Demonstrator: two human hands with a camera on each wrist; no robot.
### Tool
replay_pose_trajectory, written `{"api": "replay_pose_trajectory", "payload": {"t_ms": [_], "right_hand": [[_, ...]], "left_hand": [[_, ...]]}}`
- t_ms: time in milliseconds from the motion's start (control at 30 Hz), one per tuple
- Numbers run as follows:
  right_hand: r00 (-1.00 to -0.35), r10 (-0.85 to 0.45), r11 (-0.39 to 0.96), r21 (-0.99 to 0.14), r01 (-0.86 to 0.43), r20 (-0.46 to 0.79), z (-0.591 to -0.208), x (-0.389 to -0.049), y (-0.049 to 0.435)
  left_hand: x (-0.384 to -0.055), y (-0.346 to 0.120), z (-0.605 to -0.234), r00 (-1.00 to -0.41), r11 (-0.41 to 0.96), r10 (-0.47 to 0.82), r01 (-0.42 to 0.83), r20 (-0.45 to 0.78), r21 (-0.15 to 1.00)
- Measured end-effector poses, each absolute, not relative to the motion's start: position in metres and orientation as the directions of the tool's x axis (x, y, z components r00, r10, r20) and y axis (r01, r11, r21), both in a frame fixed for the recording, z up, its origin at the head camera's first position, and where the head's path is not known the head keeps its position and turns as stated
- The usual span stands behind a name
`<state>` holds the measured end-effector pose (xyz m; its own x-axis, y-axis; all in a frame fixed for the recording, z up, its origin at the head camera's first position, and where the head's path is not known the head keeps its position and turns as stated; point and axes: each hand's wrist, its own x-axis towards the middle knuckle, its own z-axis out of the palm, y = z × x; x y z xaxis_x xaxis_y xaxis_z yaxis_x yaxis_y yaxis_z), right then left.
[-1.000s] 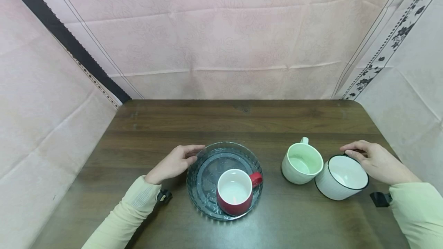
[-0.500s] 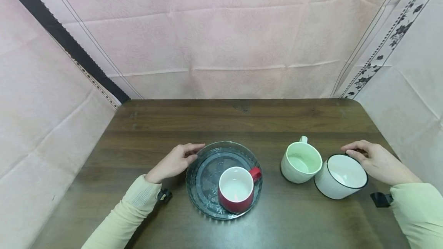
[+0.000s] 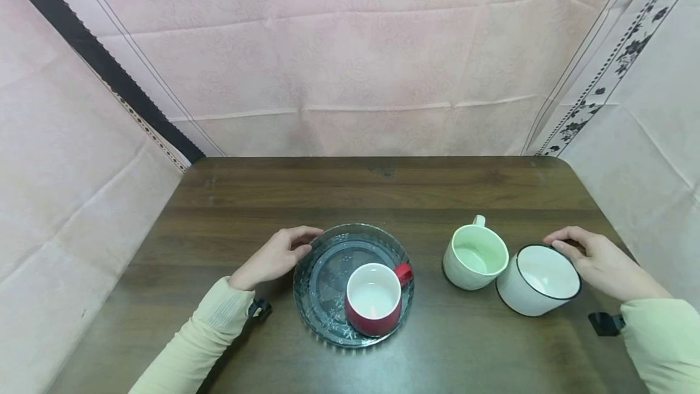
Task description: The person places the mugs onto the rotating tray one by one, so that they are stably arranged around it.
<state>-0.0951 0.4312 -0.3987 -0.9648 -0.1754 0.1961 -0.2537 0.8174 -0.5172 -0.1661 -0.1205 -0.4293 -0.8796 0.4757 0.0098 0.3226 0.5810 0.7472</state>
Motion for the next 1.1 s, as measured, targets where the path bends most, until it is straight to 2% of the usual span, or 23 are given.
{"api": "replay_pose_trajectory", "payload": {"t_ms": [633, 1100], "right_hand": [[-0.985, -0.087, 0.842, -0.518, -0.152, 0.148, -0.403, -0.085, 0.435], [-0.979, -0.1, 0.829, -0.53, -0.18, 0.177, -0.405, -0.081, 0.436]], "left_hand": [[-0.165, -0.121, -0.428, -0.883, 0.585, 0.47, 0.312, 0.0, 0.749], [-0.165, -0.121, -0.428, -0.898, 0.583, 0.44, 0.279, -0.008, 0.763]]}}
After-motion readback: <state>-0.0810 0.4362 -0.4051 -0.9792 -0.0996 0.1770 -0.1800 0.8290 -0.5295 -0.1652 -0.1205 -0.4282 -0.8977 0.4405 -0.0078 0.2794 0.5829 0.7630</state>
